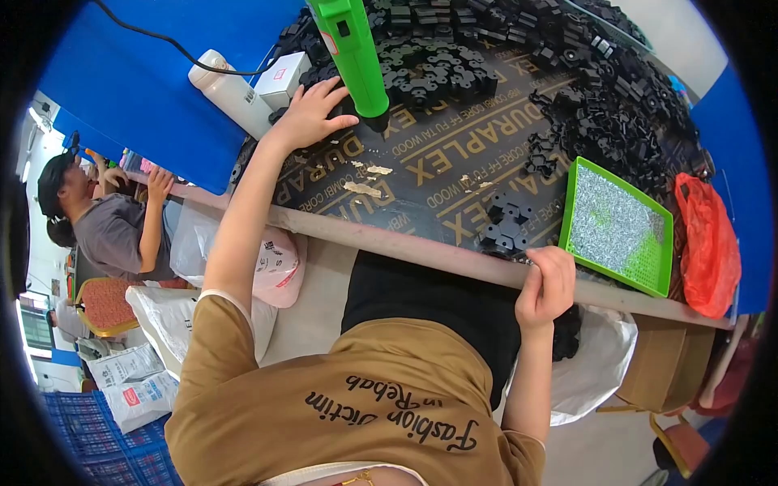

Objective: The recorder is assembling black plastic components and using an electric screwdriver to secure them with small screws.

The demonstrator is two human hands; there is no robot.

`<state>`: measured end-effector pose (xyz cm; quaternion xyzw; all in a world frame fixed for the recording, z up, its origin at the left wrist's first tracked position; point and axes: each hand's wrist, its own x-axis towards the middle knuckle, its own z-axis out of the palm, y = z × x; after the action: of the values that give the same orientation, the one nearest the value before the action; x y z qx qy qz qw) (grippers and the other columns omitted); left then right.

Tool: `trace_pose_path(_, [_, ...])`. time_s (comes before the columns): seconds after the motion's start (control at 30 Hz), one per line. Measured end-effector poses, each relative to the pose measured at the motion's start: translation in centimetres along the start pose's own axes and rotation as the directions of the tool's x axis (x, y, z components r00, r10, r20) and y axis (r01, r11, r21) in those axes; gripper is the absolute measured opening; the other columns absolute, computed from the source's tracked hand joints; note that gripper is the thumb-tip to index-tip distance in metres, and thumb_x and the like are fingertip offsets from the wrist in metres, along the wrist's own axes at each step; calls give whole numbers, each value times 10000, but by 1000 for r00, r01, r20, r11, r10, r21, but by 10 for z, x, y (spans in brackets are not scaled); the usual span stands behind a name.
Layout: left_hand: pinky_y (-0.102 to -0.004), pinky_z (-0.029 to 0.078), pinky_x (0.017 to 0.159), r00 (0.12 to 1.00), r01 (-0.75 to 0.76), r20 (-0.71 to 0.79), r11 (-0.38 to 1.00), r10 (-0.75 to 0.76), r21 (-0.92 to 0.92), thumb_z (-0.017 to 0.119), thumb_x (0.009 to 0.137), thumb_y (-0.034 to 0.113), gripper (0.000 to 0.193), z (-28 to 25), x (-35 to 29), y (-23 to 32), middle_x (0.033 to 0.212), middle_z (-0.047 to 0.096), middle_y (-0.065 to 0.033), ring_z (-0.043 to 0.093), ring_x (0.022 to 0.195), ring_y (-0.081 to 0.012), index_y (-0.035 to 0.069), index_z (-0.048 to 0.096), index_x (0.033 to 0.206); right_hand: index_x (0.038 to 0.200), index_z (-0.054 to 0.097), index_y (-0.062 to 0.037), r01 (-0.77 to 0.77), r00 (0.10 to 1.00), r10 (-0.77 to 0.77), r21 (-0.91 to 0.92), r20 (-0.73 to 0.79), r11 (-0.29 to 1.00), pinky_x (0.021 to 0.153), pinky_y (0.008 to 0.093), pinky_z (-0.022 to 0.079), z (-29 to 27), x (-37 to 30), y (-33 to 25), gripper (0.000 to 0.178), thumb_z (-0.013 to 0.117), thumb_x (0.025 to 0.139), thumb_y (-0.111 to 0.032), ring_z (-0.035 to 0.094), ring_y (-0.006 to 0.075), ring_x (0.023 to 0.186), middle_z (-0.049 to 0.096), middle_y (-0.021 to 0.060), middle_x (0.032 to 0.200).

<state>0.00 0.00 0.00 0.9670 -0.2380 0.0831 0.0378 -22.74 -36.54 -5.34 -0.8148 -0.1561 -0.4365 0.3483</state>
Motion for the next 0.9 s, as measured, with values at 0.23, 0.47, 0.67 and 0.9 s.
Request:
trace_pose_path(0.23, [-573, 155, 1109, 988, -70, -125, 988, 88, 136, 479, 892, 558, 554, 10, -20, 18, 1360, 431, -178, 365, 1287, -348, 146, 536, 1258, 894, 600, 29, 8, 1000, -8, 5, 6, 1000, 741, 363, 463, 4, -2, -2, 91, 520, 856, 9, 581, 295, 786, 614, 145, 839])
trace_pose_path(0.47, [-554, 271, 1011, 983, 43, -182, 990, -17, 138, 520, 898, 362, 343, 2, -48, 78, 1212, 512, -192, 449, 1133, -355, 98, 588, 1107, 888, 602, 32, 50, 998, -50, -11, -44, 999, 727, 373, 466, 3, 0, -8, 105, 508, 842, 24, 573, 300, 751, 602, 152, 803])
trace_pose_path(0.67, [-511, 289, 959, 962, 137, -232, 989, -145, -50, 539, 843, 566, 652, -11, -79, 112, 1218, 506, -200, 455, 1116, -348, 86, 508, 1283, 954, 615, -28, 122, 948, -190, 261, 254, 958, 722, 399, 494, 61, 34, -73, 245, 657, 714, -6, 581, 329, 813, 587, 125, 873])
trace_pose_path(0.9, [-403, 385, 932, 937, 83, -271, 892, -222, -444, 614, 848, 195, 362, -10, -87, 70, 1124, 602, -141, 522, 1072, -318, 39, 574, 1172, 1201, 453, 25, -109, 852, 128, -66, 507, 992, 839, 403, 471, 152, 63, -91, 561, 696, 787, -265, 540, 354, 986, 516, 208, 1110])
